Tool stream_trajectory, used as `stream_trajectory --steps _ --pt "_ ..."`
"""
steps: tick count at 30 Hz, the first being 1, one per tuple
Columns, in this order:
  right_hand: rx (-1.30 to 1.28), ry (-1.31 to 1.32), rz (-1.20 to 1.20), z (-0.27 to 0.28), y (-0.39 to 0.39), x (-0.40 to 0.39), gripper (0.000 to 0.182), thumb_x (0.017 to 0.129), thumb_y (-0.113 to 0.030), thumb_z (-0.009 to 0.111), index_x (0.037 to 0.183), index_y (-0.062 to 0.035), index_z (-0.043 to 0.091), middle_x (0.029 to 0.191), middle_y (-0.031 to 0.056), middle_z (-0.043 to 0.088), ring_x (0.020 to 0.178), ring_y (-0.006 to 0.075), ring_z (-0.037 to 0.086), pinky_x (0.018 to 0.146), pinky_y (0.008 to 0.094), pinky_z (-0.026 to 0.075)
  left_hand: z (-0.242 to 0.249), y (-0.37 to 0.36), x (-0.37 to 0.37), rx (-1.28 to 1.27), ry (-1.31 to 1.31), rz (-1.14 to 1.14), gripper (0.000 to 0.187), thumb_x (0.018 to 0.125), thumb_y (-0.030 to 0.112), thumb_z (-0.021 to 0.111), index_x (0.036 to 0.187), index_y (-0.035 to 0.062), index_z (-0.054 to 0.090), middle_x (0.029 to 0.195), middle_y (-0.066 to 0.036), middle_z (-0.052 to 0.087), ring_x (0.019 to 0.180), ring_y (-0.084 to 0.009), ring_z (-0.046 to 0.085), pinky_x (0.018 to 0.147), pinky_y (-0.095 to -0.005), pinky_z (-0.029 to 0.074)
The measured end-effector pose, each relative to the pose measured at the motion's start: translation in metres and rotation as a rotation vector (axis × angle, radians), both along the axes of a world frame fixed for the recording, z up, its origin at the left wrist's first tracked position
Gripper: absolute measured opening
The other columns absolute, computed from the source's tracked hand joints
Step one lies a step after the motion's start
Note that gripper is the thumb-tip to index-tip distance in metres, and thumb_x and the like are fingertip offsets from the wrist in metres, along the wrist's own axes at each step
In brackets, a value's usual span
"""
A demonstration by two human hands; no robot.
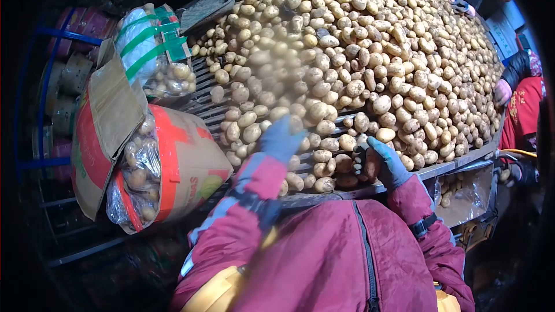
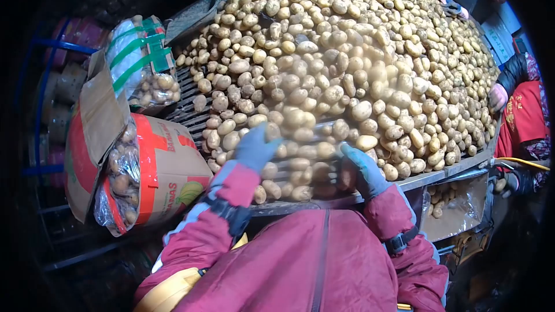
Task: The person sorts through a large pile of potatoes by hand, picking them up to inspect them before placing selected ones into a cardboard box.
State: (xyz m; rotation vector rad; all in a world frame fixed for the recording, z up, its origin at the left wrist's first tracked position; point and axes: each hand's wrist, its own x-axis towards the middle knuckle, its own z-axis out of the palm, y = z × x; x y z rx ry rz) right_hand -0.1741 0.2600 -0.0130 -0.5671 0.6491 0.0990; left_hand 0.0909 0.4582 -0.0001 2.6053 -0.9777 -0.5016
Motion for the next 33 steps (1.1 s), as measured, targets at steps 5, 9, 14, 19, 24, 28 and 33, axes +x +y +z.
stream_trajectory --steps 5,9,14,19,24,28,33 --pt "-0.033 0.043 -0.11 0.022 0.014 0.021 0.04 0.098 -0.036 0.061 0.104 0.0034 0.069 0.085 0.0092 0.069 0.073 0.0188 0.066 0.063 0.0312 0.054 0.007 -0.024 0.001 -0.145 0.344 0.154 0.039 0.09 0.038 0.066 0.12 0.0129 0.065 0.107 -0.016 0.069 0.096 -0.036 0.067 0.084 -0.0457 0.054" --pt "-0.164 0.008 -0.017 -0.017 0.011 0.014 0.028 0.097 -0.027 0.059 0.107 -0.0011 0.06 0.09 0.0104 0.066 0.072 0.0244 0.066 0.062 0.0368 0.056 0.009 -0.006 0.023 -0.78 1.347 0.426 0.052 0.097 0.034 0.056 0.139 0.004 0.055 0.119 -0.017 0.07 0.1 -0.0253 0.071 0.081 -0.0333 0.059" --pt "-0.073 0.037 0.115 0.049 0.007 0.021 0.024 0.097 -0.018 0.06 0.104 0.0029 0.07 0.092 0.0089 0.072 0.077 0.0155 0.068 0.064 0.0273 0.054 0.028 -0.019 -0.003 -0.753 1.708 0.471 0.063 0.099 0.047 0.056 0.138 -0.0012 0.052 0.115 -0.021 0.07 0.085 -0.0268 0.074 0.064 -0.0296 0.06" --pt "-0.185 0.09 0.024 0.088 0.01 0.007 0.049 0.102 -0.043 0.053 0.109 0.003 0.069 0.067 0.0082 0.064 0.049 0.0184 0.059 0.045 0.0288 0.045 0.045 -0.051 -0.06 -0.665 1.454 0.434 0.057 0.099 0.049 0.058 0.122 -0.0023 0.064 0.091 -0.013 0.073 0.067 -0.0194 0.069 0.054 -0.0273 0.056" --pt "-0.146 -0.05 -0.001 0.082 0.002 -0.041 0.045 0.103 -0.037 0.052 0.113 0.003 0.069 0.089 0.0105 0.07 0.075 0.0155 0.064 0.068 0.0276 0.05 0.049 -0.097 -0.113 -0.607 1.487 0.351 0.052 0.103 0.048 0.052 0.105 -0.0013 0.069 0.097 -0.015 0.074 0.076 -0.0222 0.071 0.065 -0.0345 0.06" --pt "-0.021 -0.155 -0.092 0.075 -0.001 -0.083 0.038 0.102 -0.033 0.058 0.121 -0.0008 0.063 0.104 0.009 0.069 0.084 0.0188 0.064 0.073 0.0327 0.053 0.059 -0.137 -0.182 -0.507 1.606 0.228 0.06 0.106 0.052 0.044 0.108 -0.0021 0.07 0.109 -0.016 0.073 0.09 -0.0246 0.071 0.078 -0.036 0.06" --pt "-0.061 -0.11 -0.272 0.023 -0.002 -0.139 0.043 0.105 -0.042 0.051 0.12 -0.0037 0.063 0.098 0.0128 0.069 0.073 0.0247 0.067 0.066 0.0362 0.056 0.068 -0.157 -0.242 -0.368 1.171 -0.175 0.046 0.101 0.028 0.062 0.139 0.0044 0.054 0.119 -0.009 0.064 0.103 -0.0151 0.062 0.089 -0.0286 0.053"
